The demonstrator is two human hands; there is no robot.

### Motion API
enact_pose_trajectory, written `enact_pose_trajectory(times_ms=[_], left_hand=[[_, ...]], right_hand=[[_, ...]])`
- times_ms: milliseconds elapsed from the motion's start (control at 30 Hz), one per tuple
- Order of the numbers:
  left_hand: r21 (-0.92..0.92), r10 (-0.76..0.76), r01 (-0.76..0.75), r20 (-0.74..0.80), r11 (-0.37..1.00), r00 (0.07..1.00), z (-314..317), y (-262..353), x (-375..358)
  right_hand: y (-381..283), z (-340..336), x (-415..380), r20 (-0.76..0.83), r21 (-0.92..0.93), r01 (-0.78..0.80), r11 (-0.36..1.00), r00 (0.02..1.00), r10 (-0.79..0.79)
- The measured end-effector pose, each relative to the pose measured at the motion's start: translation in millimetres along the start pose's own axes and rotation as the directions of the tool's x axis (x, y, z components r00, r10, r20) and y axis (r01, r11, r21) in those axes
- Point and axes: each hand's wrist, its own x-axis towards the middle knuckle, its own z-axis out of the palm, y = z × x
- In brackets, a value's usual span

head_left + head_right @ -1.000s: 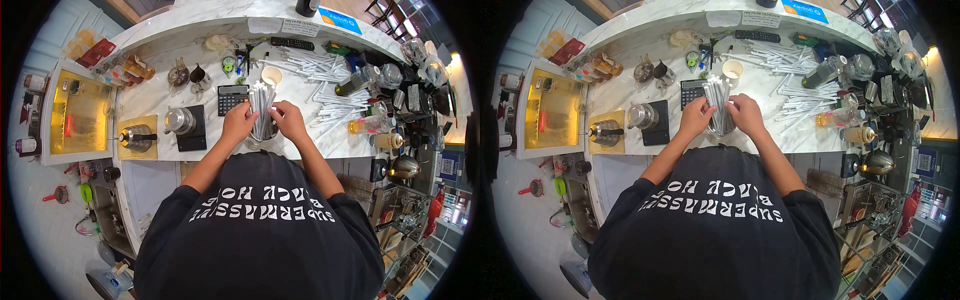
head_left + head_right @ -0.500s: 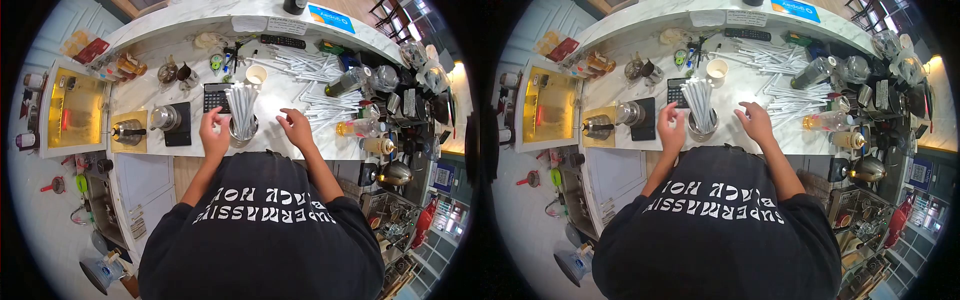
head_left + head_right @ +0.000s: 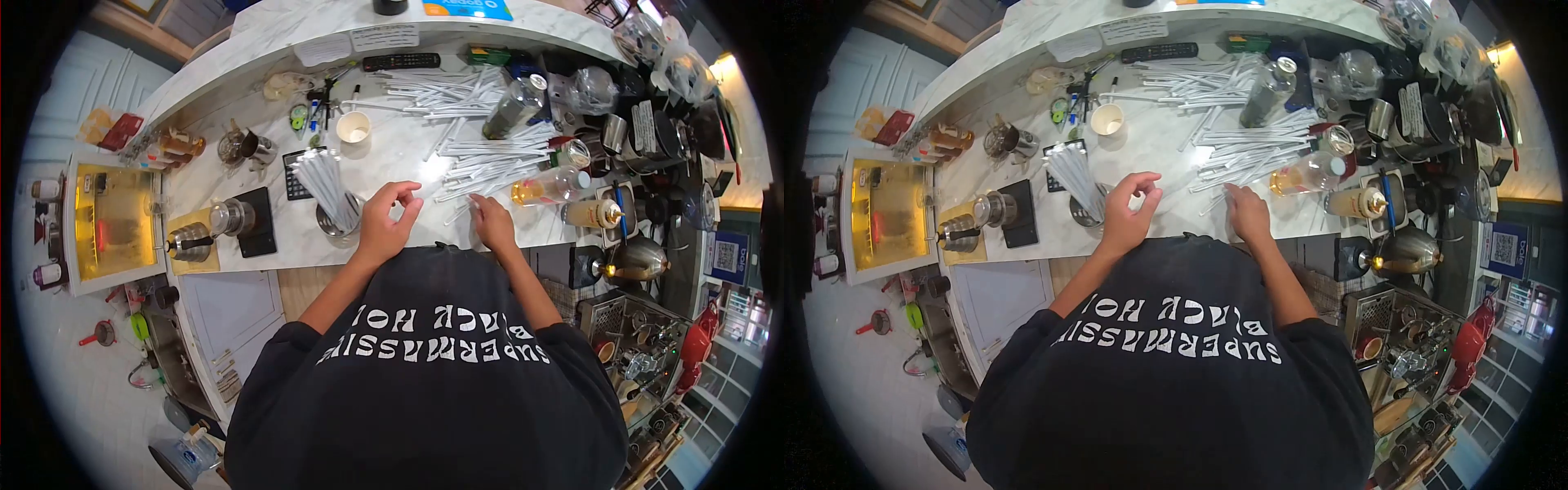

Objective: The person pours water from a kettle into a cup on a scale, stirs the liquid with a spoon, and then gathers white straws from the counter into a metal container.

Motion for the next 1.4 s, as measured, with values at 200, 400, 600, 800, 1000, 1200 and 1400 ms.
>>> enact_pose_trajectory(times_ms=[200,400,600,800,1000,1200,1400], left_hand=[[0.021,-0.243,0.243,0.152,0.970,0.958,55.5,-42.7,4.5],[0.322,-0.337,0.244,0.274,0.915,0.901,82.7,-95.0,2.5],[0.488,-0.279,0.052,0.406,0.871,0.870,96.8,-117.1,-5.0],[0.417,-0.233,0.041,0.422,0.908,0.876,92.1,-126.3,-6.2],[0.319,-0.277,0.150,0.398,0.936,0.875,75.9,-119.3,-10.9],[0.219,-0.287,0.224,0.321,0.950,0.903,66.5,-108.3,-0.5],[0.115,-0.230,0.215,0.137,0.970,0.963,38.7,-72.8,0.7]], right_hand=[[30.8,0.3,8.5,0.076,-0.070,0.181,0.981,0.982,-0.176],[38.9,0.8,20.4,0.062,0.041,0.173,0.984,0.983,-0.175],[40.3,-0.3,18.9,0.077,0.108,0.153,0.982,0.984,-0.161],[38.7,3.2,-3.5,0.011,0.197,0.081,0.977,0.996,-0.084],[31.9,3.6,-4.7,-0.030,0.250,0.112,0.962,0.994,-0.108],[22.0,2.8,8.9,-0.026,0.335,0.091,0.938,0.996,-0.087],[-8.5,-15.9,16.5,-0.146,0.243,0.264,0.933,0.961,-0.234]])
